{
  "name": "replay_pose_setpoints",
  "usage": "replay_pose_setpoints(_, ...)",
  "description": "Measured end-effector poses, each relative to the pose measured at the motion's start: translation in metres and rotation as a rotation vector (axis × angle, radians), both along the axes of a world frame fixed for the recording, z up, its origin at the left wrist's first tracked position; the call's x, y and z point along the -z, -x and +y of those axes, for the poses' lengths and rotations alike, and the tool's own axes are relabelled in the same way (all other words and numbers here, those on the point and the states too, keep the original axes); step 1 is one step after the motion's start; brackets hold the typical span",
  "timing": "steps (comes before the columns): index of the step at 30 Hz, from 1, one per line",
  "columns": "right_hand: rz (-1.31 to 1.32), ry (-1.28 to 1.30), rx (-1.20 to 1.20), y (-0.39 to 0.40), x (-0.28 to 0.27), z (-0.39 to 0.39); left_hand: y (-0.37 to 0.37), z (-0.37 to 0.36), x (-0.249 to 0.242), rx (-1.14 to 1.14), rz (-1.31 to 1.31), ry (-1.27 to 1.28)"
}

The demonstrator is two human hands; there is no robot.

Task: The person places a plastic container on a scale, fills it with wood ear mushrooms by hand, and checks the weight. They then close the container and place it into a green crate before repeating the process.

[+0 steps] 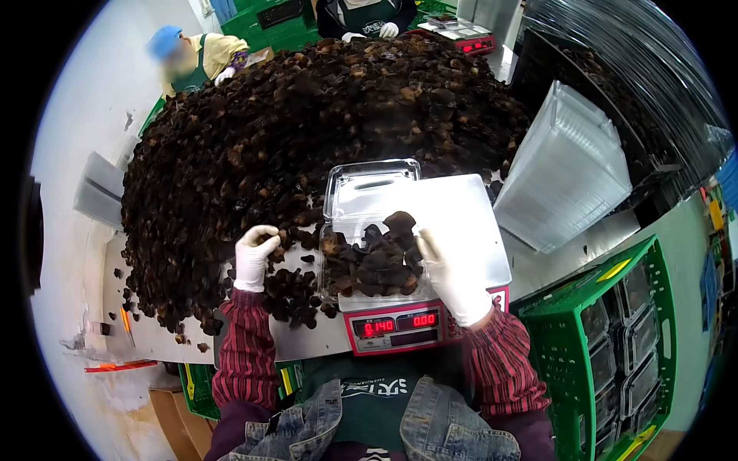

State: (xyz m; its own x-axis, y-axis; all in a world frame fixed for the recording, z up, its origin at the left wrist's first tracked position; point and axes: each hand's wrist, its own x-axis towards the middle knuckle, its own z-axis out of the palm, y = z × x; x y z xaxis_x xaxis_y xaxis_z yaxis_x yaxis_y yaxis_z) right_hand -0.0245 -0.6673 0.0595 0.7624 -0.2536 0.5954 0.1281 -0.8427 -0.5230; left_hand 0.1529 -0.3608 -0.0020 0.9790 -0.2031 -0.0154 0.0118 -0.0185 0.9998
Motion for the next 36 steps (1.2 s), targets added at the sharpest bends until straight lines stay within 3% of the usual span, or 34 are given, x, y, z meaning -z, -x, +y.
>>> replay_pose_setpoints(1,-0.001,-0.001,0.007,-0.006,-0.004,0.001,0.012,-0.015,-0.029,0.043,-0.029,0.078)
replay_pose_setpoints(3,0.272,0.140,-0.069,-0.018,-0.010,0.005,0.026,-0.040,-0.058,0.225,-0.371,0.047)
replay_pose_setpoints(7,0.541,0.163,-0.097,-0.042,-0.008,0.021,0.058,-0.095,-0.083,0.477,-0.926,-0.385)
replay_pose_setpoints(10,0.400,0.120,-0.149,-0.049,0.013,0.016,0.073,-0.114,-0.077,0.631,-0.910,-0.555)
replay_pose_setpoints(13,0.464,-0.040,-0.116,-0.043,-0.010,0.005,0.081,-0.110,-0.075,0.562,-0.968,-0.512)
replay_pose_setpoints(16,0.482,-0.648,-0.154,-0.031,-0.027,-0.007,0.078,-0.108,-0.075,0.412,-0.985,-0.381)
replay_pose_setpoints(17,0.482,-0.646,-0.154,-0.028,-0.032,-0.008,0.082,-0.109,-0.073,0.333,-0.929,-0.285)
replay_pose_setpoints(19,0.544,-0.887,-0.235,-0.022,-0.045,-0.007,0.093,-0.117,-0.084,0.340,-0.789,-0.143)
replay_pose_setpoints(21,0.584,-0.998,-0.287,-0.015,-0.057,0.011,0.103,-0.128,-0.102,0.398,-0.715,-0.173)
replay_pose_setpoints(23,0.579,-0.976,-0.339,-0.010,-0.069,0.021,0.100,-0.128,-0.092,0.401,-0.578,-0.029)
replay_pose_setpoints(24,0.414,-0.849,-0.246,-0.010,-0.071,0.028,0.097,-0.119,-0.092,0.349,-0.559,0.014)
replay_pose_setpoints(25,0.291,-0.835,-0.088,-0.007,-0.083,0.033,0.093,-0.103,-0.092,0.299,-0.539,0.055)
replay_pose_setpoints(28,0.158,-0.810,0.025,0.004,-0.079,0.008,0.094,-0.025,-0.104,-0.131,-0.510,-0.235)
replay_pose_setpoints(30,0.142,-0.755,0.093,0.011,-0.065,-0.007,0.095,0.052,-0.087,-0.414,-0.463,-0.284)
replay_pose_setpoints(31,0.172,-0.766,0.123,0.015,-0.057,-0.014,0.097,0.098,-0.079,-0.526,-0.592,-0.576)
replay_pose_setpoints(32,0.175,-0.740,0.138,0.018,-0.045,-0.020,0.103,0.149,-0.062,-0.613,-0.546,-0.608)
replay_pose_setpoints(33,0.178,-0.714,0.151,0.020,-0.034,-0.025,0.110,0.211,-0.039,-0.695,-0.393,-0.677)
replay_pose_setpoints(34,0.186,-0.717,0.143,0.023,-0.025,-0.028,0.121,0.254,-0.027,-0.696,-0.558,-0.983)
replay_pose_setpoints(36,0.255,-0.681,0.209,0.025,-0.012,-0.029,0.141,0.361,0.023,-0.667,-0.214,-1.209)
